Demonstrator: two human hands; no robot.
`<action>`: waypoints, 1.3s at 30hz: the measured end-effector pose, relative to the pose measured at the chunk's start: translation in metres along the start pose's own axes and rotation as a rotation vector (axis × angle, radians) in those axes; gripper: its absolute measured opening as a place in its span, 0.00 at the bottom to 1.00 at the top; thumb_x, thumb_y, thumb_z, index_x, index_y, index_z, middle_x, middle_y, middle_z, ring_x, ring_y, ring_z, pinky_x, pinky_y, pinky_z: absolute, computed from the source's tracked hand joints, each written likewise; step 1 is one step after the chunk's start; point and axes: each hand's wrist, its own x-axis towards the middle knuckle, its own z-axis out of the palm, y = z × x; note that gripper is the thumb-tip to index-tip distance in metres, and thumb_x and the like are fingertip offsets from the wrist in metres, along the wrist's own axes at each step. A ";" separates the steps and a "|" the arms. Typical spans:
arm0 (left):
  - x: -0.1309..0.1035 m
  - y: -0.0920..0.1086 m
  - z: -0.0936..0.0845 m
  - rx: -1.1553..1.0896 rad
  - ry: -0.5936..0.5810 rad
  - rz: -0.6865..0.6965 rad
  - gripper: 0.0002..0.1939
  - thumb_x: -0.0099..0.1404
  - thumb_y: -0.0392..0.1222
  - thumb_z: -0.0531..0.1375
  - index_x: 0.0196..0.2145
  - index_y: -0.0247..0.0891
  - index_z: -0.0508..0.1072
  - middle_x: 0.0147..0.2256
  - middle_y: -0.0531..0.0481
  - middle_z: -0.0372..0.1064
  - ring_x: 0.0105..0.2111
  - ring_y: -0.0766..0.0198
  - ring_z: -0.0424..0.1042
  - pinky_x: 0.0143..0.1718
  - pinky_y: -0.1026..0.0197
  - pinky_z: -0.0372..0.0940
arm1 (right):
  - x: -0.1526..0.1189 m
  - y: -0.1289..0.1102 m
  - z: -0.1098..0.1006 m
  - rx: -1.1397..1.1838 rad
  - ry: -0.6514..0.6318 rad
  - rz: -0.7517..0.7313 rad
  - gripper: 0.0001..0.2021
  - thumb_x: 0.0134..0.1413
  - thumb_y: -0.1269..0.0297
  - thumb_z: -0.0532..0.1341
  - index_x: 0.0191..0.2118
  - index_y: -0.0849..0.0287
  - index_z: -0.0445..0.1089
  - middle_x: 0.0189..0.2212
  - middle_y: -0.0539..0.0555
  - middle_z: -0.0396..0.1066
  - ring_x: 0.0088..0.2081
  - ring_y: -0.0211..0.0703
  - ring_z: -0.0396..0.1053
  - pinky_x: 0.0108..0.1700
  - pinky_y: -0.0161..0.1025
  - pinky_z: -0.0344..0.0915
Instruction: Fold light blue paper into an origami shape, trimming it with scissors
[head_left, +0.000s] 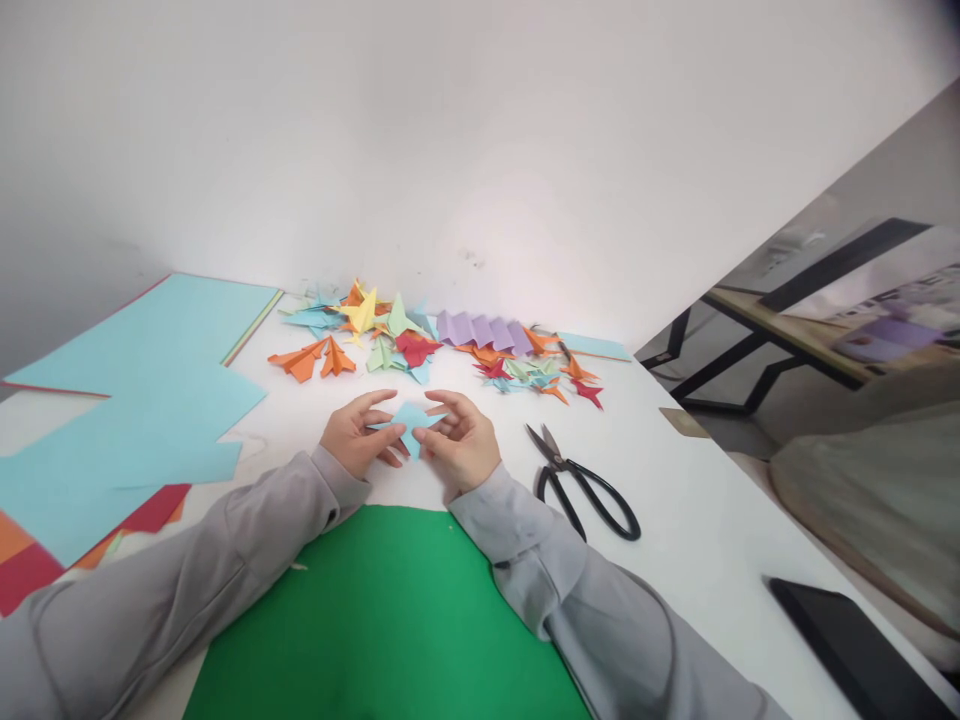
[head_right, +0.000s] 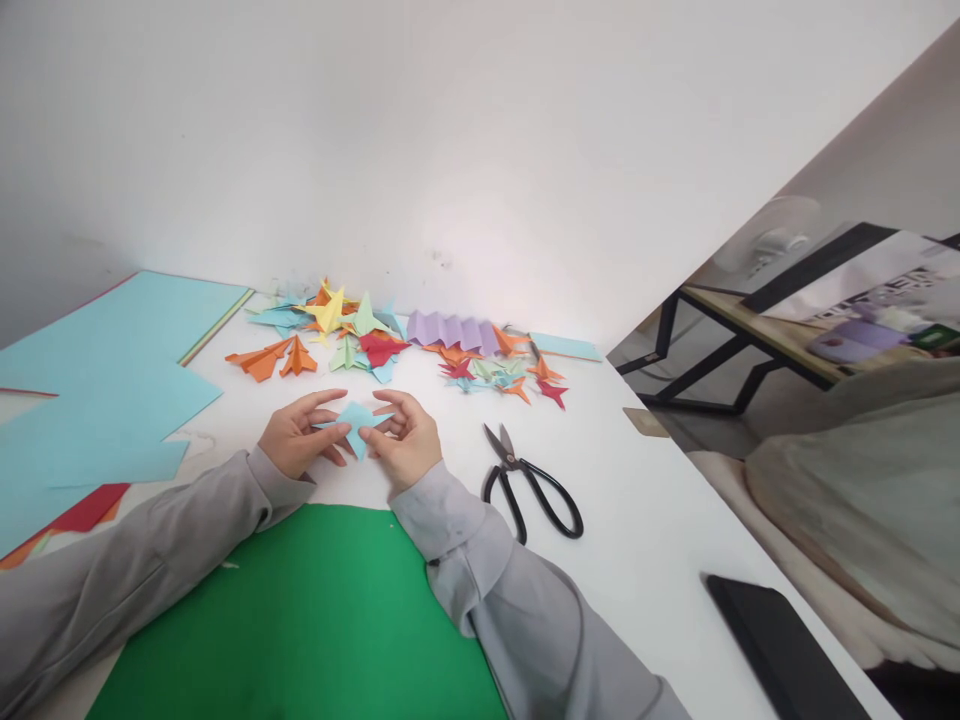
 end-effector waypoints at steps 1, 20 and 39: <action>0.000 0.000 0.000 0.006 -0.003 0.000 0.24 0.43 0.45 0.67 0.38 0.31 0.70 0.23 0.50 0.72 0.19 0.64 0.71 0.17 0.63 0.68 | 0.000 0.000 0.000 -0.010 0.001 0.008 0.23 0.24 0.65 0.71 0.35 0.57 0.68 0.25 0.46 0.68 0.16 0.30 0.63 0.15 0.30 0.62; 0.002 0.003 -0.002 0.074 0.026 -0.049 0.18 0.36 0.45 0.70 0.20 0.33 0.68 0.13 0.55 0.65 0.14 0.65 0.68 0.16 0.64 0.66 | -0.002 -0.003 -0.001 -0.119 -0.056 0.090 0.15 0.31 0.52 0.68 0.19 0.61 0.71 0.10 0.48 0.66 0.12 0.33 0.60 0.17 0.32 0.60; 0.008 0.004 -0.005 0.036 -0.012 -0.068 0.19 0.37 0.44 0.69 0.21 0.35 0.64 0.09 0.57 0.61 0.09 0.73 0.56 0.10 0.69 0.50 | -0.007 0.003 0.004 -0.024 -0.227 0.087 0.38 0.31 0.64 0.70 0.49 0.58 0.50 0.15 0.40 0.69 0.18 0.36 0.67 0.24 0.33 0.64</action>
